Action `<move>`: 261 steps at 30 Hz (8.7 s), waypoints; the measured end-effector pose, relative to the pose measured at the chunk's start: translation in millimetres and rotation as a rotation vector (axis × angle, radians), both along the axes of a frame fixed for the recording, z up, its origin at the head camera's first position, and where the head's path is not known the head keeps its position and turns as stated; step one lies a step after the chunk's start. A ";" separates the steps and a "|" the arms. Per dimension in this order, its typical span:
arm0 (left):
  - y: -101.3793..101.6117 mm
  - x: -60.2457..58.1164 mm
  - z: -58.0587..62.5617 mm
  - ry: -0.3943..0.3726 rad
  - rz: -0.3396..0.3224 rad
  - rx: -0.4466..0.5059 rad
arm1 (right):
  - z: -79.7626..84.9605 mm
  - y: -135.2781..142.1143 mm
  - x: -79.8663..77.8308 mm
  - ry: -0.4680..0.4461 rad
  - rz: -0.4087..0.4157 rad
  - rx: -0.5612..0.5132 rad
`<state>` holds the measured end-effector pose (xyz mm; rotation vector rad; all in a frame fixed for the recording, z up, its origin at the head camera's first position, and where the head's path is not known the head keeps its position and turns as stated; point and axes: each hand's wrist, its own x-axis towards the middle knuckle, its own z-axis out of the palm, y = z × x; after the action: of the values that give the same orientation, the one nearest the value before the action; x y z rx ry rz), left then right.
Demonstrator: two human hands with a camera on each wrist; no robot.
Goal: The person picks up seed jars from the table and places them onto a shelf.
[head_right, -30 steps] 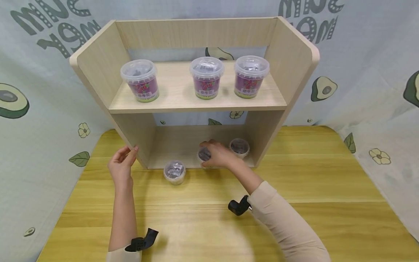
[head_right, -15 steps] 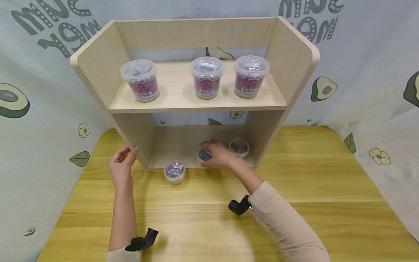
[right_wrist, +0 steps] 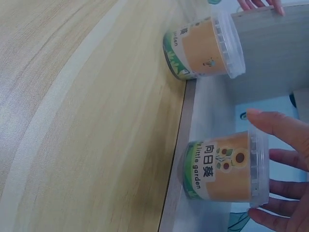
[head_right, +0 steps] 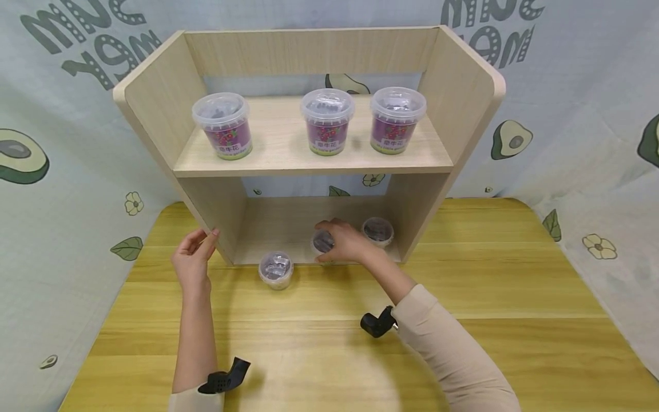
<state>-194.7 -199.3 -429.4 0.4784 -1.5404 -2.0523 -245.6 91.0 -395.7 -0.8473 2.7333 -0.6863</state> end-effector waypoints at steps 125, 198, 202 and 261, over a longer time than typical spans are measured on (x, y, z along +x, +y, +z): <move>1.3 -0.7 1.8 0.026 0.010 0.018 | 39.5 -71.7 30.4 0.178 0.136 0.056; 0.2 -1.1 -0.7 0.004 0.008 0.009 | -8.9 -95.0 40.8 -0.016 0.121 0.098; 0.2 -1.4 -0.6 0.009 0.017 0.016 | -6.2 -94.2 41.2 -0.015 0.132 0.078; 0.7 -1.5 0.3 -0.007 0.018 -0.001 | 30.4 -97.4 14.7 0.071 0.174 -0.004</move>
<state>-196.1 -198.6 -429.1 0.4979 -1.5364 -2.0379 -230.9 -6.4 -365.3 -1.1155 2.6780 -0.6374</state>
